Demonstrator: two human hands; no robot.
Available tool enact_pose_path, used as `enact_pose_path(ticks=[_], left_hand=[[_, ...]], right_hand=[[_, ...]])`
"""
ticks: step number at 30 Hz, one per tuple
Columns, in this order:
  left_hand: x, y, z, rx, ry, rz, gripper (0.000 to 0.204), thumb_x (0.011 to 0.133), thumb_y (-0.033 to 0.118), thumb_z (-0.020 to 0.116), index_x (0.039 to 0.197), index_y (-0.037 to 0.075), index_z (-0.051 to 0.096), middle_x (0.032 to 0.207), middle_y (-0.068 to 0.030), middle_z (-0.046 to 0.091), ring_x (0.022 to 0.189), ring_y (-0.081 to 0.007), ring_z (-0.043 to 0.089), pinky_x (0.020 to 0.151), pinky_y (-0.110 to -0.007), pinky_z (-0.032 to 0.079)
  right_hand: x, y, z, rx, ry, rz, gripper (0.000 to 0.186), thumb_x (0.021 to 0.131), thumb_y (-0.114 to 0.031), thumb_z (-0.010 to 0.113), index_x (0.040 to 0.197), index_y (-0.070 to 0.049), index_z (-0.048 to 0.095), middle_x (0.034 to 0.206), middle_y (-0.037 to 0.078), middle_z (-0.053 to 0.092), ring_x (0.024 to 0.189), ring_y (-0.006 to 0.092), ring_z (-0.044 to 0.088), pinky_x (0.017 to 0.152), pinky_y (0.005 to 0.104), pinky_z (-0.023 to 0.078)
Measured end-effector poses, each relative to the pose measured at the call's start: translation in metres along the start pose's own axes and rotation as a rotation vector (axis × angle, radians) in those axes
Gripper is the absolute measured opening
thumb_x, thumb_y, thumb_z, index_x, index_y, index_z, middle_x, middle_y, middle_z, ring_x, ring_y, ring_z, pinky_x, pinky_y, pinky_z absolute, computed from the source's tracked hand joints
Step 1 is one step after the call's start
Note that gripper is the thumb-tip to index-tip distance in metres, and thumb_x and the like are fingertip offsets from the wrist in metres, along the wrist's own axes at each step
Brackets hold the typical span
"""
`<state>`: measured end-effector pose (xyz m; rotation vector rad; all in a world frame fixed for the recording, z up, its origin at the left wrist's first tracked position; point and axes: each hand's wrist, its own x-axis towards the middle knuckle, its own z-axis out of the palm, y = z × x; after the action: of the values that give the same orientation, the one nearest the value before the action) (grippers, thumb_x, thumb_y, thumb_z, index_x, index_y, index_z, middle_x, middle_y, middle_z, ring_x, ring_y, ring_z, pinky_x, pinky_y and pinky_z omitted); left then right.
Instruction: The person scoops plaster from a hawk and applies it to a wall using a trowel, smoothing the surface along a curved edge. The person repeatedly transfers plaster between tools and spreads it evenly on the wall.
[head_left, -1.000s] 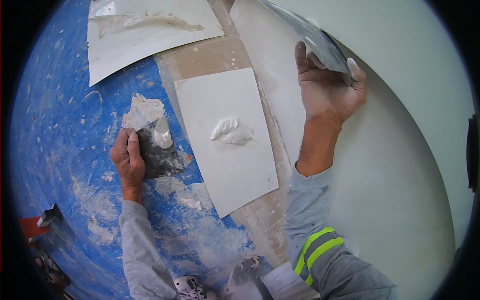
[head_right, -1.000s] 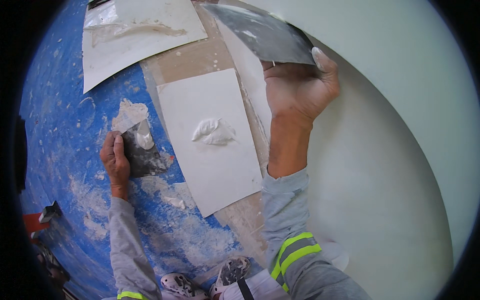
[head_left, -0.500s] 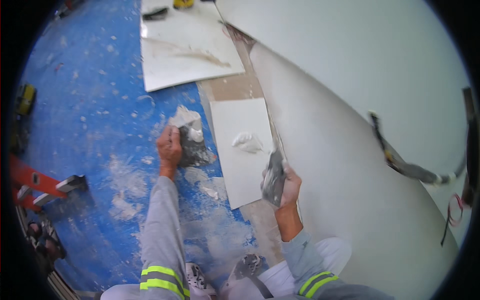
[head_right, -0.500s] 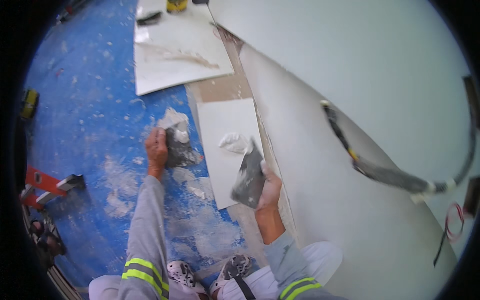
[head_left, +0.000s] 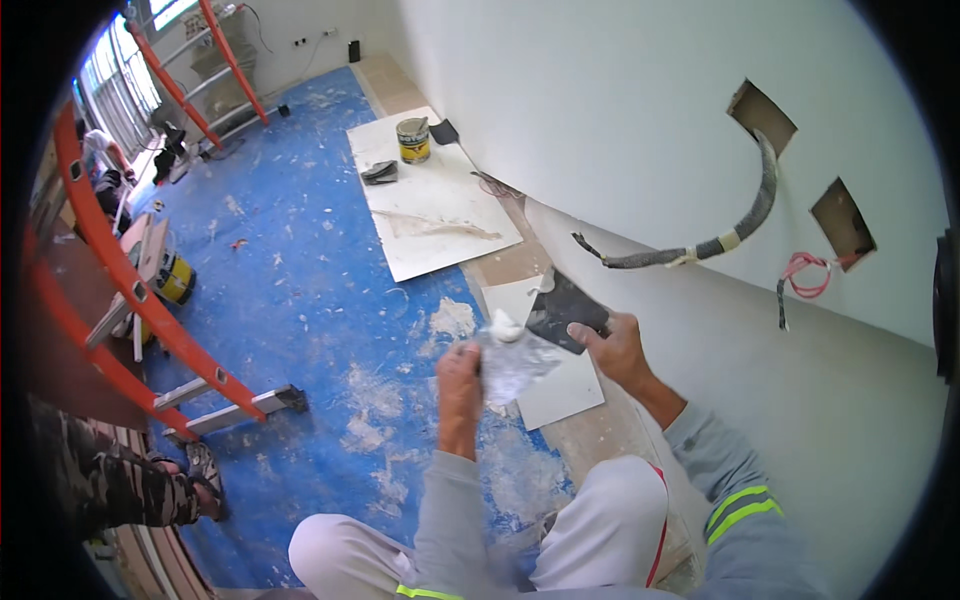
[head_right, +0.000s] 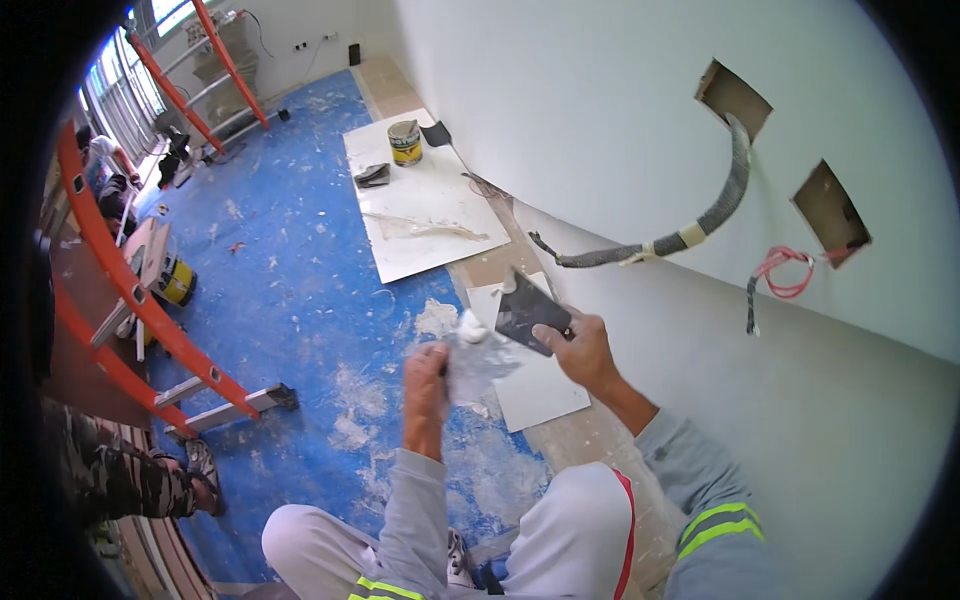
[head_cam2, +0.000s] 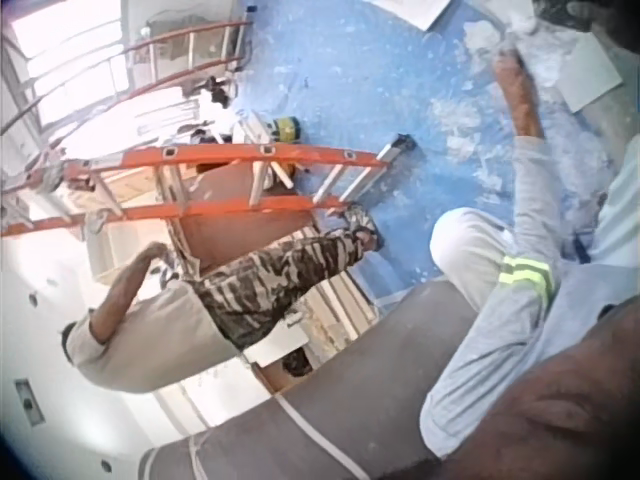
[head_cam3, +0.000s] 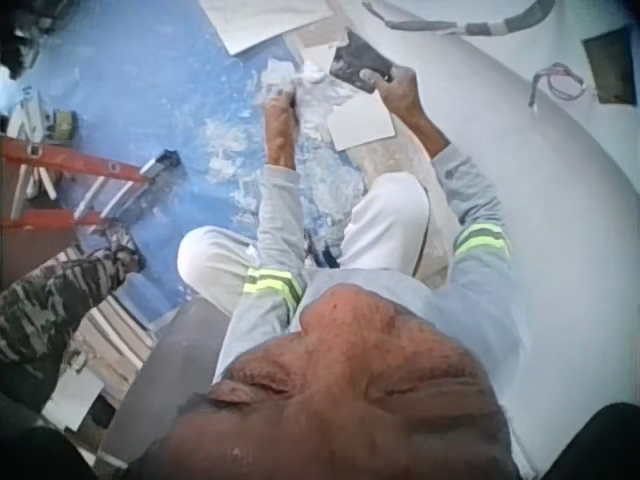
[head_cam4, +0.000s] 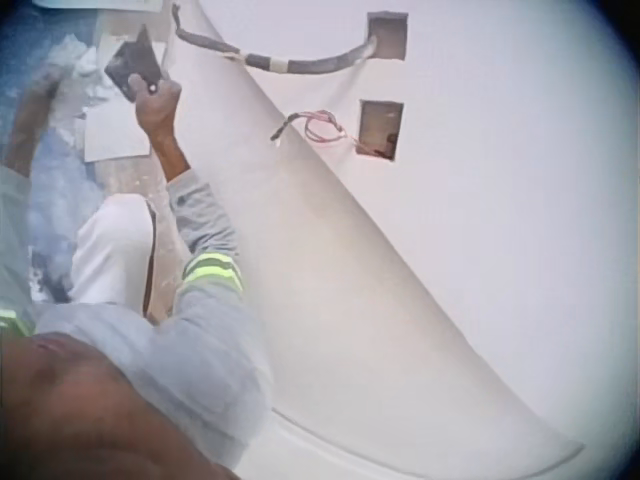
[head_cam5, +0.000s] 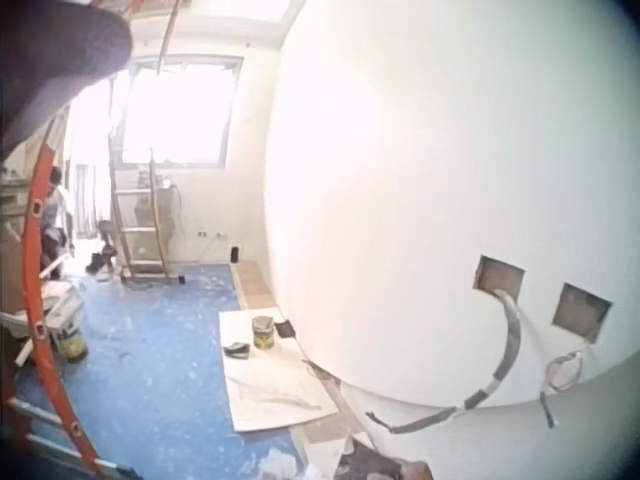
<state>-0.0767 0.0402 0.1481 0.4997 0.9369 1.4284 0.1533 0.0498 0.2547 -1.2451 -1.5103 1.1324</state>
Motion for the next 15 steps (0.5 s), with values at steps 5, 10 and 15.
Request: enact_pose_path(ticks=[5, 10, 15], left_hand=[[-0.054, -0.012, 0.046, -0.077, 0.019, 0.087, 0.017, 0.100, 0.012, 0.056, 0.107, -0.002, 0.060, 0.097, -0.0052, 0.065, 0.084, -0.0118, 0.059, 0.076, -0.026, 0.050], [-0.091, -0.012, 0.039, -0.069, -0.029, 0.091, 0.018, 0.100, 0.012, 0.057, 0.112, 0.000, 0.061, 0.101, -0.0046, 0.065, 0.089, -0.0129, 0.060, 0.084, -0.027, 0.050], [-0.106, -0.015, 0.035, 0.047, -0.094, 0.105, 0.017, 0.100, 0.013, 0.057, 0.111, 0.000, 0.061, 0.102, -0.0060, 0.066, 0.090, -0.0134, 0.061, 0.082, -0.028, 0.051]], right_hand=[[-0.043, 0.009, 0.007, -0.294, -0.050, -0.598, 0.056, 0.076, 0.013, 0.065, 0.130, -0.001, 0.061, 0.114, 0.016, 0.064, 0.103, 0.0300, 0.063, 0.090, 0.0348, 0.051], [-0.089, 0.045, -0.006, -0.588, -0.143, -0.548, 0.078, 0.068, 0.016, 0.063, 0.141, -0.010, 0.054, 0.115, 0.017, 0.057, 0.109, 0.0376, 0.058, 0.093, 0.0411, 0.051], [-0.129, 0.089, -0.015, -0.854, -0.349, -0.278, 0.060, 0.073, 0.008, 0.062, 0.132, -0.007, 0.059, 0.115, 0.020, 0.056, 0.108, 0.0381, 0.058, 0.088, 0.0428, 0.053]])
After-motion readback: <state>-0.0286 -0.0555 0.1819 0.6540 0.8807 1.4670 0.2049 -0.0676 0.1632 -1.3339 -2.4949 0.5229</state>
